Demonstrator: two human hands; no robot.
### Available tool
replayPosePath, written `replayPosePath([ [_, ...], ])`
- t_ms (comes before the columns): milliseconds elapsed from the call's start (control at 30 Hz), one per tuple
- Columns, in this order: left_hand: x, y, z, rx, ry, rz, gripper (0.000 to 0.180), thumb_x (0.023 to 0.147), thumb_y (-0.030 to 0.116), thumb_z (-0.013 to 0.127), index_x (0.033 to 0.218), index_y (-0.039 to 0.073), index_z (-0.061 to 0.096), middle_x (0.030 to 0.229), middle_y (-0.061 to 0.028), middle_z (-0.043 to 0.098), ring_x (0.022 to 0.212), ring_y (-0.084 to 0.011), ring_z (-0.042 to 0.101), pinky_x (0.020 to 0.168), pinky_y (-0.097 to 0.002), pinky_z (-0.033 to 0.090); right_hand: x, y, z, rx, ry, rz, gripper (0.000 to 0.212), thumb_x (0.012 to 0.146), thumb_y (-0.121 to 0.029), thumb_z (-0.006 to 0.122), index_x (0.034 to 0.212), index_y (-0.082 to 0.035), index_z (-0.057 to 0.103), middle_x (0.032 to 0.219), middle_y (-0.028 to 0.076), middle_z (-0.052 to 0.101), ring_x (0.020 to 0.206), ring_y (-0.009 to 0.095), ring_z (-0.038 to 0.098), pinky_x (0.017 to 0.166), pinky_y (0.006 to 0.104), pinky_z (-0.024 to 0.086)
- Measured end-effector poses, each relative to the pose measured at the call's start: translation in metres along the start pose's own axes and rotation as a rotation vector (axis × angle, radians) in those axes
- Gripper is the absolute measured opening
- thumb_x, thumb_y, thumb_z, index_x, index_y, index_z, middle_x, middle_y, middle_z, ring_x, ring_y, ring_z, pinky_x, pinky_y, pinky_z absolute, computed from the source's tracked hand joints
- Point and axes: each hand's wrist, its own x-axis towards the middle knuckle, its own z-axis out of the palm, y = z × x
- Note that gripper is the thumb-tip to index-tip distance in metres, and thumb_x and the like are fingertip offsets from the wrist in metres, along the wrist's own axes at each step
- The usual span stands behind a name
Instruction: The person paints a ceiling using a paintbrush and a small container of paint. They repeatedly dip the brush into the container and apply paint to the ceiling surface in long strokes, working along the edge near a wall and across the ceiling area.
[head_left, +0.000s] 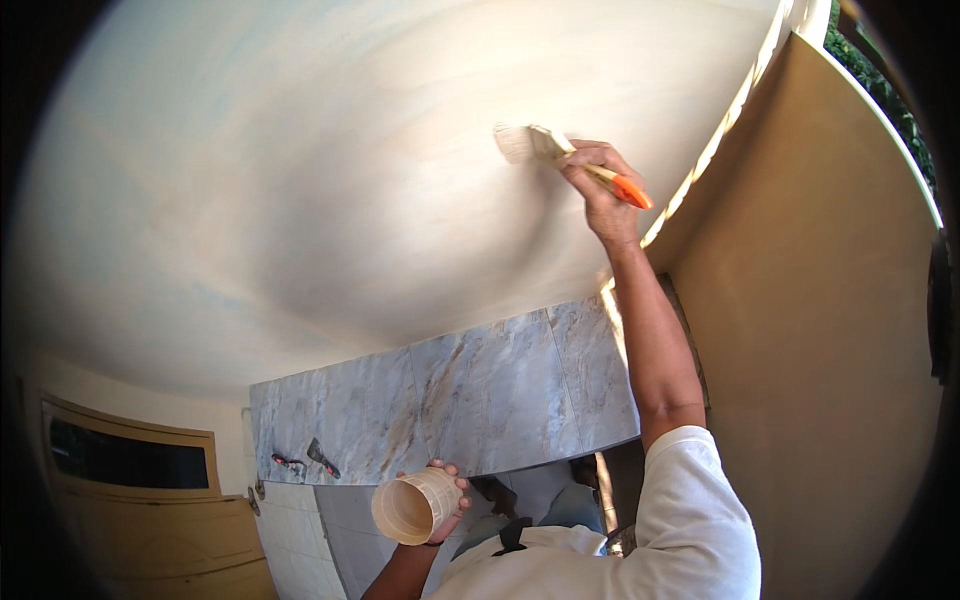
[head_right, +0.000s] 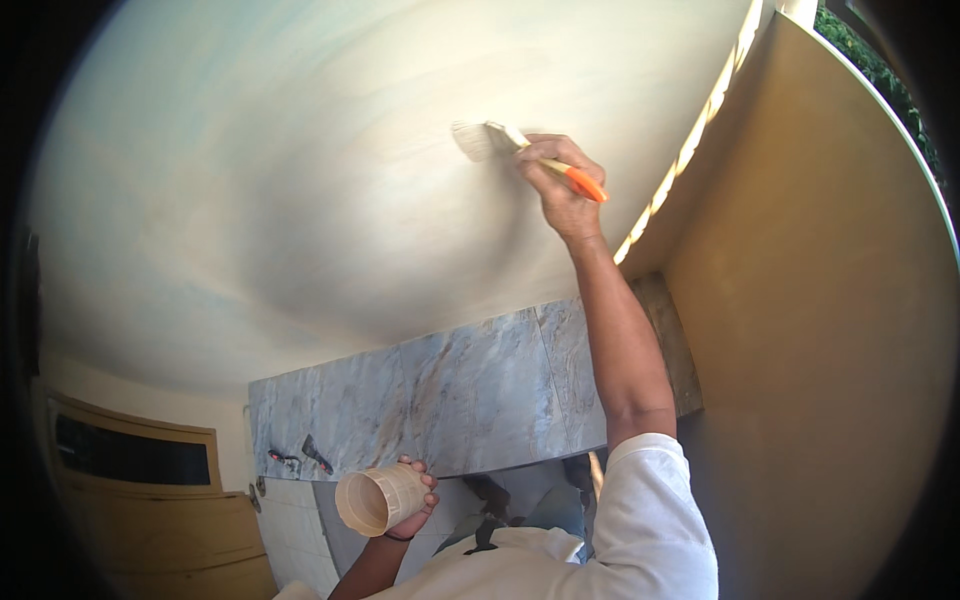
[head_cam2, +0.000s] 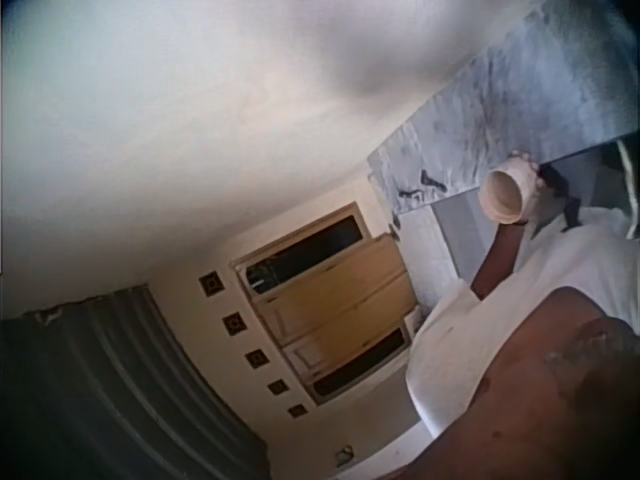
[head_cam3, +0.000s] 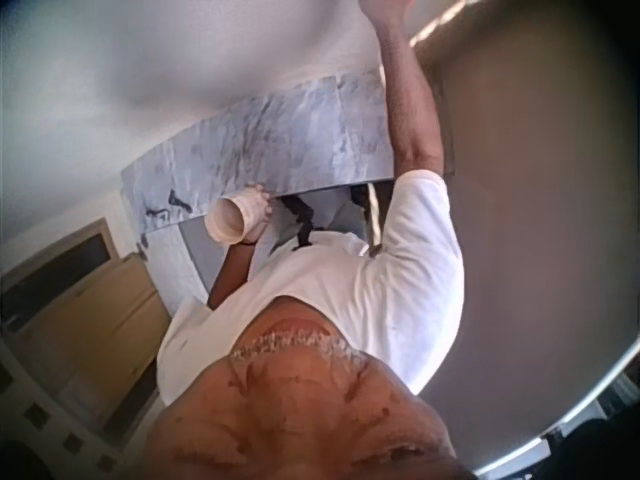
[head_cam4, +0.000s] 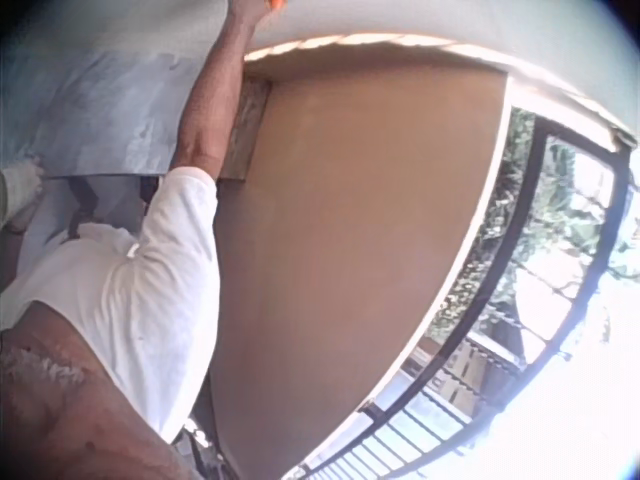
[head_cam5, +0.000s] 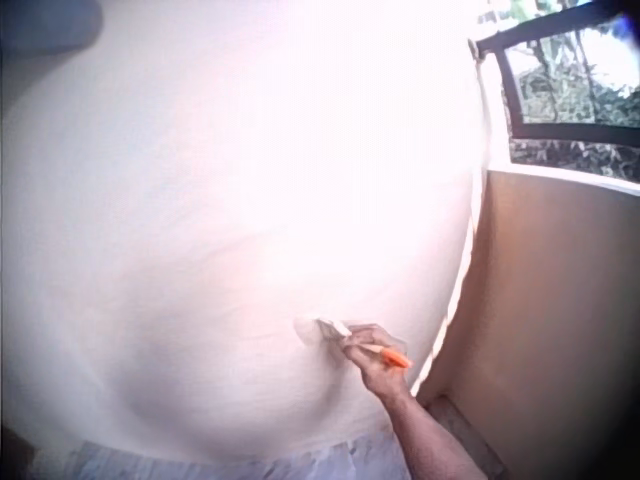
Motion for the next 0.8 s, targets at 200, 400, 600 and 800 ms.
replayPosePath([
  [200, -0.025, 0.037, -0.021, -0.002, 0.047, 0.072, 0.057, 0.098, 0.052, 0.064, 0.136, 0.010, 0.057, 0.135, -0.0145, 0.057, 0.128, -0.0365, 0.054, 0.102, -0.0542, 0.050, 0.006, 0.002, -0.069, -0.135, 0.262, -0.037, 0.007, 0.090, 0.003, 0.075, 0.096, -0.001, 0.072, 0.110, 0.011, 0.074, 0.103, 0.017, 0.069, 0.095, 0.0338, 0.057],
  [400, -0.037, 0.025, -0.013, 0.003, 0.066, 0.042, 0.050, 0.097, 0.043, 0.067, 0.137, 0.015, 0.057, 0.134, -0.0100, 0.057, 0.127, -0.0317, 0.055, 0.098, -0.0513, 0.051, 0.008, -0.002, -0.105, -0.585, 0.578, -0.319, 0.004, 0.091, 0.000, 0.075, 0.093, -0.002, 0.074, 0.102, 0.009, 0.072, 0.098, 0.018, 0.069, 0.092, 0.0331, 0.057],
  [600, -0.055, 0.013, -0.025, -0.003, 0.117, 0.041, 0.050, 0.096, 0.042, 0.068, 0.137, 0.016, 0.058, 0.134, -0.0094, 0.057, 0.126, -0.0316, 0.055, 0.098, -0.0510, 0.051, 0.016, -0.020, 0.006, -1.114, 0.326, -0.582, 0.021, 0.074, -0.005, 0.075, 0.089, -0.019, 0.072, 0.096, 0.002, 0.065, 0.085, 0.026, 0.064, 0.068, 0.0372, 0.053],
  [800, -0.045, 0.012, -0.019, -0.028, 0.079, 0.050, 0.048, 0.097, 0.042, 0.067, 0.136, 0.016, 0.058, 0.134, -0.0091, 0.057, 0.126, -0.0321, 0.055, 0.098, -0.0511, 0.050, -0.036, -0.050, 0.112, -0.623, -0.150, -0.568, 0.020, 0.073, -0.004, 0.077, 0.087, -0.016, 0.069, 0.087, 0.003, 0.062, 0.077, 0.022, 0.063, 0.063, 0.0365, 0.055],
])
